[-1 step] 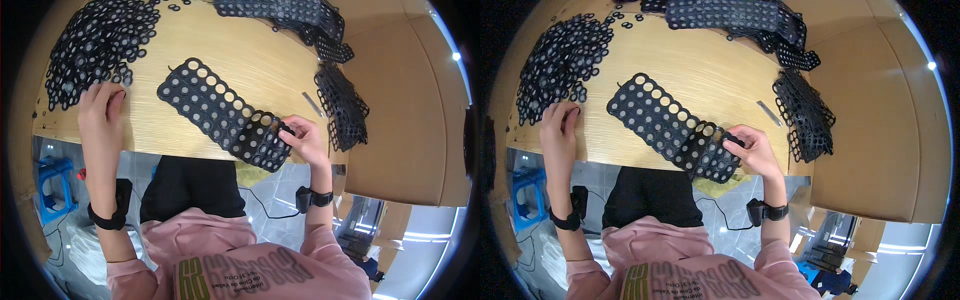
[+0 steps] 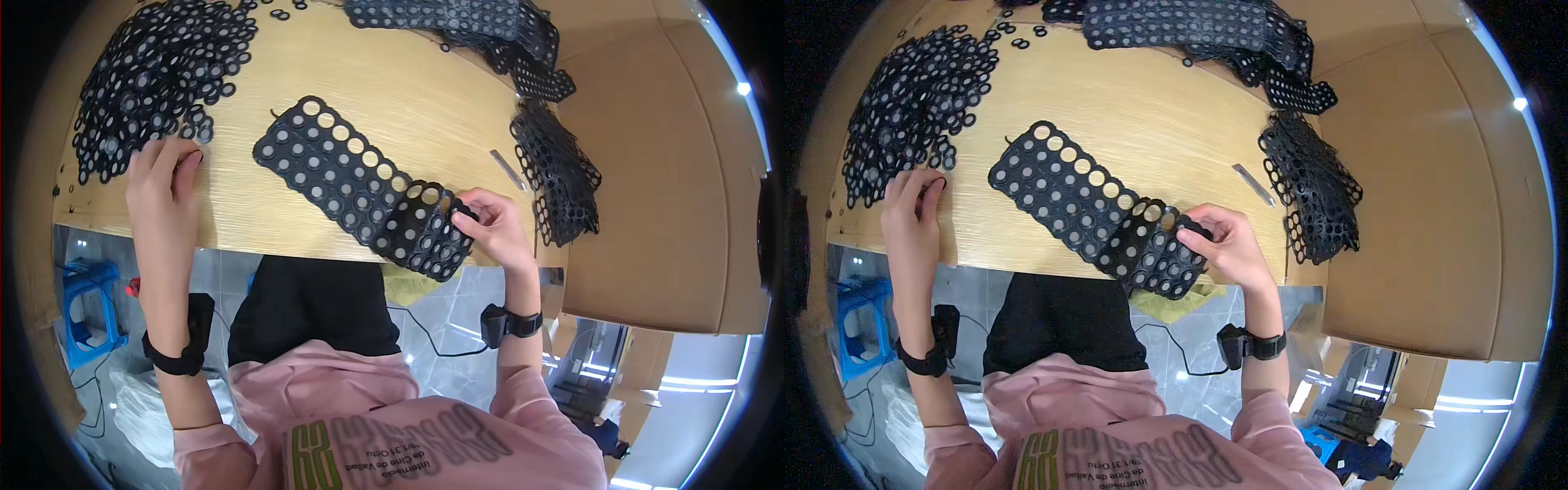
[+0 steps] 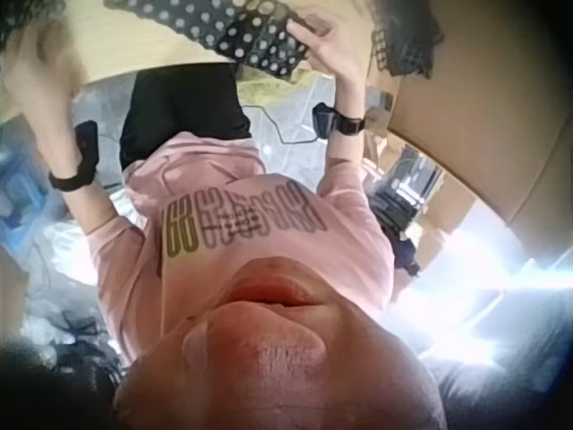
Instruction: Cutting and assembling plastic battery holder components.
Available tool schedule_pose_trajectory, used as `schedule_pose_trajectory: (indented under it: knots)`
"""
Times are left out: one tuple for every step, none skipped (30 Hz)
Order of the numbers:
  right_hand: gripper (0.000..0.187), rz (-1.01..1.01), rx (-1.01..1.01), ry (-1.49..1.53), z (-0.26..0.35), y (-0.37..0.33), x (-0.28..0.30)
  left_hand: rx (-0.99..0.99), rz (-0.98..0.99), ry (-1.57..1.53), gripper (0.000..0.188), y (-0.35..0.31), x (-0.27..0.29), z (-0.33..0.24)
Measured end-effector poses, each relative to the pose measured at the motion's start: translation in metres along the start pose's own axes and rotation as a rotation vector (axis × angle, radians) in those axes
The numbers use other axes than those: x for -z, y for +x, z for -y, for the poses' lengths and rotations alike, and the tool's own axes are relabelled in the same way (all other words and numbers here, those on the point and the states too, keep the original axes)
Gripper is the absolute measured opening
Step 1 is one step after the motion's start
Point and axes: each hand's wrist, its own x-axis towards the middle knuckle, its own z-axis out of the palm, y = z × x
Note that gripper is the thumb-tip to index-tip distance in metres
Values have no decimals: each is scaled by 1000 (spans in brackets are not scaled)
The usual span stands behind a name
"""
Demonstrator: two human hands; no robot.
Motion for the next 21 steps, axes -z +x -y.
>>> schedule_pose_trajectory:
  knots:
    - [11, -16, -24, -6, 3, -1, -2, 6, -27, -20, 8, 0, -1, 1]
    - [11, -21, -20, -6, 4, -2, -2, 0, -28, -22, 8, 2, -2, -1]
    - [10, -14, -7, 5, 5, -3, -2, 42, -44, -76, 7, 6, -3, -4]
    - [10, -4, 7, 17, 6, -4, -2, 86, -60, -128, 6, 10, -2, -7]
    - [10, -6, 10, 19, 6, -6, -1, 82, -62, -127, 6, 18, 0, -11]
    - [9, -10, 13, 28, 6, -8, 0, 37, -61, -101, 6, 30, 3, -15]
    - [8, -8, 15, 36, 7, -8, 1, -4, -62, -74, 7, 41, 4, -16]
    - [8, -11, 19, 36, 7, -9, 4, -7, -65, -74, 7, 51, 0, -14]
    - [7, 3, -4, 81, 5, -10, 8, 34, -65, -65, 9, 63, -5, -10]
    - [6, 17, -27, 126, 5, -11, 12, 77, -66, -57, 12, 74, -9, -6]
    - [6, 23, -26, 126, 5, -10, 14, 81, -68, -52, 12, 82, -11, -2]
    - [7, 79, -61, 253, 6, -8, 15, 139, -65, 19, 16, 88, -14, 2]
    - [8, 124, -95, 383, 7, -6, 16, 188, -58, 85, 19, 93, -18, 0]
    - [8, 122, -96, 384, 10, -6, 16, 186, -57, 84, 19, 91, -20, -2]
    - [9, 141, -125, 442, 14, -5, 14, 120, -122, 85, 21, 88, -21, -5]
    - [11, 154, -154, 500, 16, -4, 12, 51, -186, 82, 23, 84, -22, -10]
    - [15, 144, -120, 520, 13, -4, 12, 40, -102, 4, 24, 77, -19, -27]
    - [15, 131, -124, 520, 13, -4, 11, -49, -91, -112, 20, 68, -21, -45]
    - [16, 144, -92, 503, 18, -3, 6, -52, -30, -240, 17, 54, -14, -72]
    - [17, 159, -63, 484, 24, -2, 2, 64, 113, -467, 15, 40, -7, -96]
    - [18, 134, -54, 434, 24, -9, 6, 80, 224, -662, 14, 27, -11, -123]
